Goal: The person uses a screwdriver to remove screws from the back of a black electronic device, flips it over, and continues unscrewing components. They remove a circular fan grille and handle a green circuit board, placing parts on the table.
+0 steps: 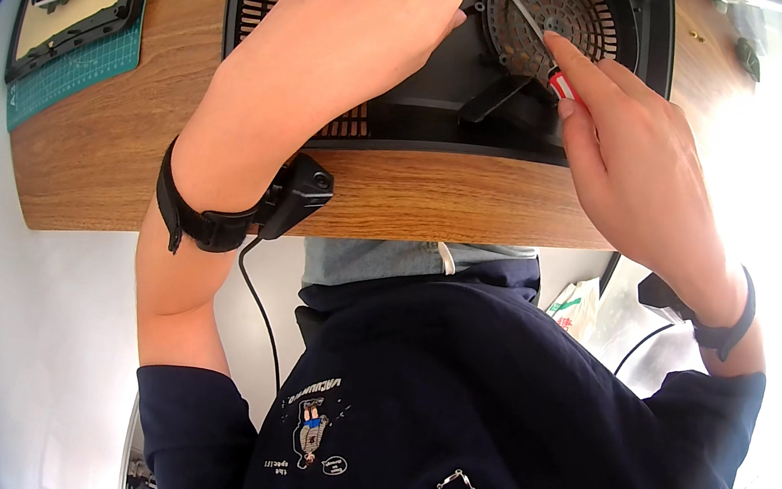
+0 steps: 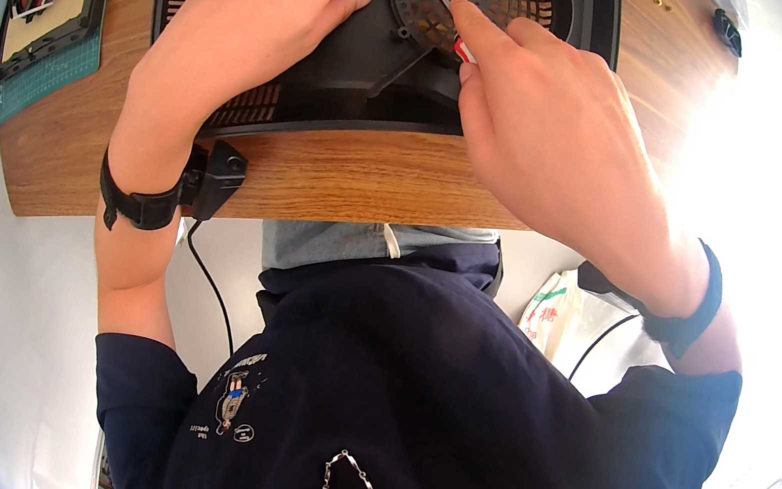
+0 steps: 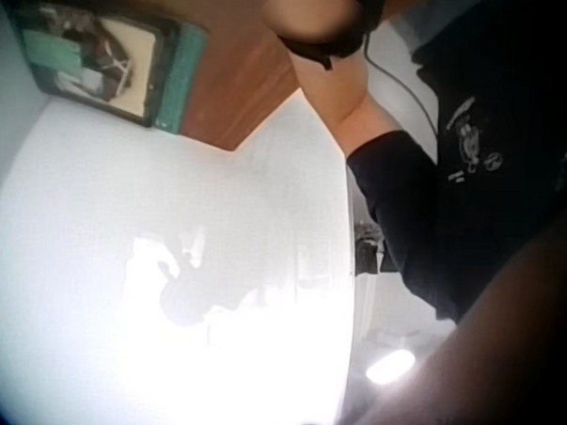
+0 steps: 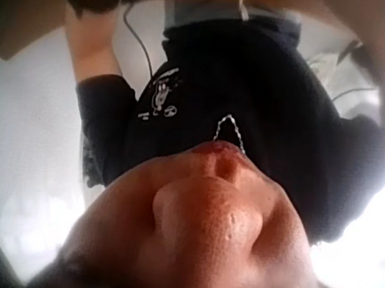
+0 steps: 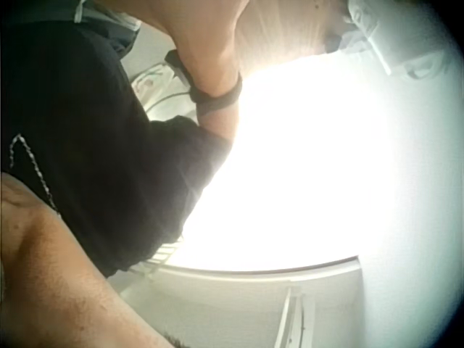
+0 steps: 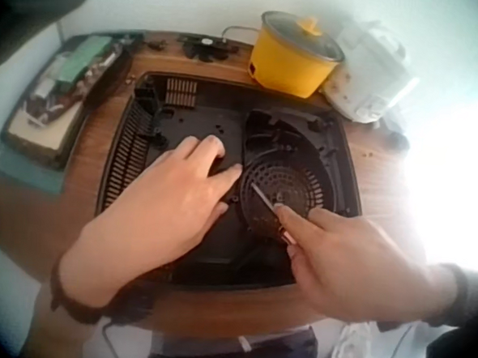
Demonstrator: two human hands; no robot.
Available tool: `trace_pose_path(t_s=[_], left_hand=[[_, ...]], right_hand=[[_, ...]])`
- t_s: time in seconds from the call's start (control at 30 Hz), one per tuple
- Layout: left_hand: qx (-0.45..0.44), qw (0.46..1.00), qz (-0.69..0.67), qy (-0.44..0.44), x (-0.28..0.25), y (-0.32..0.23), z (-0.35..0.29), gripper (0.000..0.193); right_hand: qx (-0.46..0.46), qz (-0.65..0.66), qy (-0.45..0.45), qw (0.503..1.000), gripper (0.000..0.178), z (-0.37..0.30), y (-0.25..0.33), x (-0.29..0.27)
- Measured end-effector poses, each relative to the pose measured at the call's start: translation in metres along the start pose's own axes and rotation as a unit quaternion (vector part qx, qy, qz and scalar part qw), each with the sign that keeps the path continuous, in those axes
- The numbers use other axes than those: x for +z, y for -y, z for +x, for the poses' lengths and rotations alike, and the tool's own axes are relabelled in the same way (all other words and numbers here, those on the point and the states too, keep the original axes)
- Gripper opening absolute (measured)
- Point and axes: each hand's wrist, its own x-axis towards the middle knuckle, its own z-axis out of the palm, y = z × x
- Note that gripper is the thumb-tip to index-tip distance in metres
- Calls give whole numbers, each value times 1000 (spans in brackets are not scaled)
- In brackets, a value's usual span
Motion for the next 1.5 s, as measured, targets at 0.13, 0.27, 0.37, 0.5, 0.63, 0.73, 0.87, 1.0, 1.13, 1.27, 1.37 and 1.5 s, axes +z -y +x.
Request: trace_pose_path(t_s=[0.13, 0.27, 0.37, 0.5, 0.63, 0.73, 0.87, 1.0, 1.13, 1.27, 1.37, 1.5], left_hand=[[-2, 1000, 2, 4, 2, 2, 0, 37], [-4, 1000, -4, 2, 1, 1, 0, 37], [-1, 1000, 18, 14, 1, 3, 0, 37], [1, 1000, 14, 10, 3, 3, 1, 37], [3, 1000, 15, 8, 3, 3, 0, 37], [0, 1000, 9, 9, 3, 3, -1, 37], [1, 1000, 11, 11, 3, 3, -1, 37], [4, 1000, 15, 6, 5, 4, -2, 37], [1, 1000, 21, 12, 4, 3, -1, 37], [8, 999, 42, 14, 5, 3, -2, 37], [15, 999, 35, 12, 5, 2, 0, 37], [10, 999, 44, 27, 3, 0, 0, 38]], right_hand=[[-2, 7, -10, 1000, 41, 1, 0, 4], [1, 6, -20, 1000, 41, 1, 1, 6], [-12, -9, -34, 999, 38, 3, 0, 8], [-23, -14, -37, 999, 37, 5, -1, 7], [-23, -11, -28, 999, 37, 6, 0, 5], [-24, -11, -27, 999, 37, 6, 1, 5], [-34, -9, -27, 999, 37, 7, 2, 3], [-18, 1, -9, 1000, 43, 7, 0, 4], [-15, 27, -13, 999, 44, 7, 1, 5], [-6, 46, -15, 999, 45, 9, 1, 6], [-8, 59, -20, 998, 45, 10, -4, 9], [20, 113, 8, 993, 41, 13, -3, 4]])
